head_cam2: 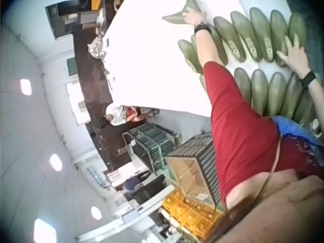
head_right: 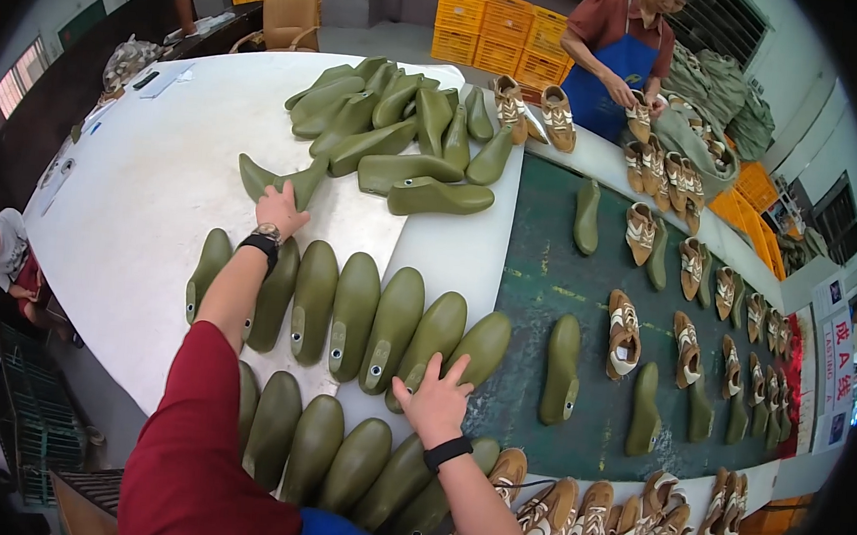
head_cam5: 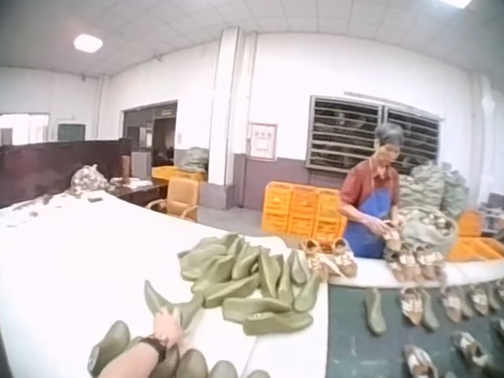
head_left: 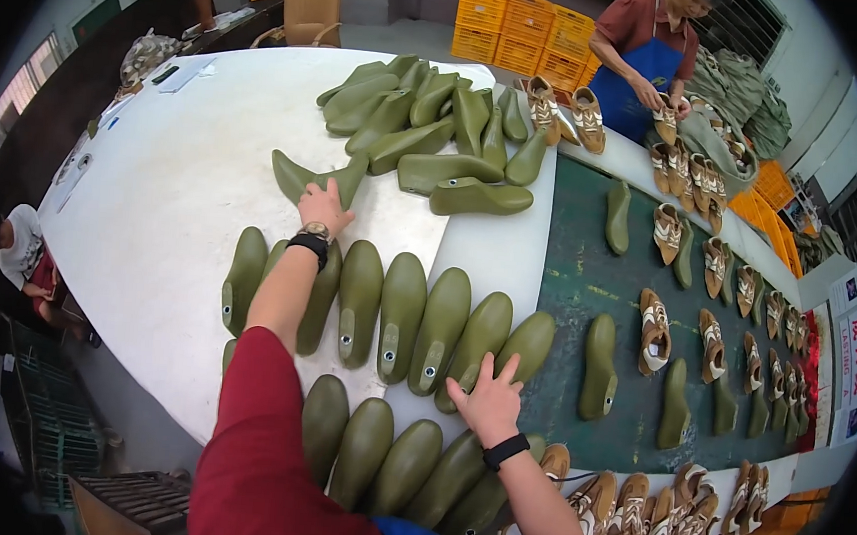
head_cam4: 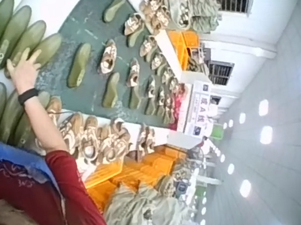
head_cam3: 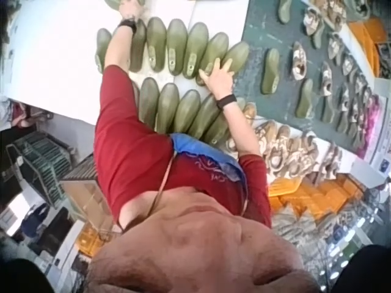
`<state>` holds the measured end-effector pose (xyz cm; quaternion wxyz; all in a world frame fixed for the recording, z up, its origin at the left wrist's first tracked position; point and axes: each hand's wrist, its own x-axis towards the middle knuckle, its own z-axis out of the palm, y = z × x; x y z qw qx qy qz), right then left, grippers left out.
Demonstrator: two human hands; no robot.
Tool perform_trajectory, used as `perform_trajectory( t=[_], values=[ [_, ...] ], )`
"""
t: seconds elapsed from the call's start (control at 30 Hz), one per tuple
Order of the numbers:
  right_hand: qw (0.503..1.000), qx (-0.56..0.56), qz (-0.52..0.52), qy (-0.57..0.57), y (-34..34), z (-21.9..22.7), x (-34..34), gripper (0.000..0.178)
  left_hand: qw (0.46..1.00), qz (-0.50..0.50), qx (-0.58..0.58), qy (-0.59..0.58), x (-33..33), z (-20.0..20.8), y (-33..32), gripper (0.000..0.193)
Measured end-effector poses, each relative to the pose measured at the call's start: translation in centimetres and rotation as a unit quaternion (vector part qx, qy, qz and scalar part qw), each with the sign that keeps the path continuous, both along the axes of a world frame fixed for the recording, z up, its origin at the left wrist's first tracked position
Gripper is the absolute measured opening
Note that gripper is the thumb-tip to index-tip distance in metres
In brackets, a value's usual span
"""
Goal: Organizing shoe lasts and matching shoe uppers before placing them on a conveyor belt in a factory.
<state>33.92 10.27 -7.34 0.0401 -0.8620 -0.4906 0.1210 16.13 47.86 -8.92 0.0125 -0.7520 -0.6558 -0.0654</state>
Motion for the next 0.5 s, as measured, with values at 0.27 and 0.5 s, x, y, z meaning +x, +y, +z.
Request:
perform_trajectory(
  t=[0.27, 0.5],
  values=[
    [0.999, 0.038, -0.003, -0.007, 0.3, -0.3, -0.1, 0.081, 0.982, -0.154, 0.071, -0.079, -4.0, 12.0, -6.2, 0.065],
    [0.995, 0.023, 0.007, 0.098, -0.1, 0.1, 2.0, 0.08, 0.948, -0.112, 0.002, -0.297, -8.3, 18.5, -13.3, 0.063]
  ],
)
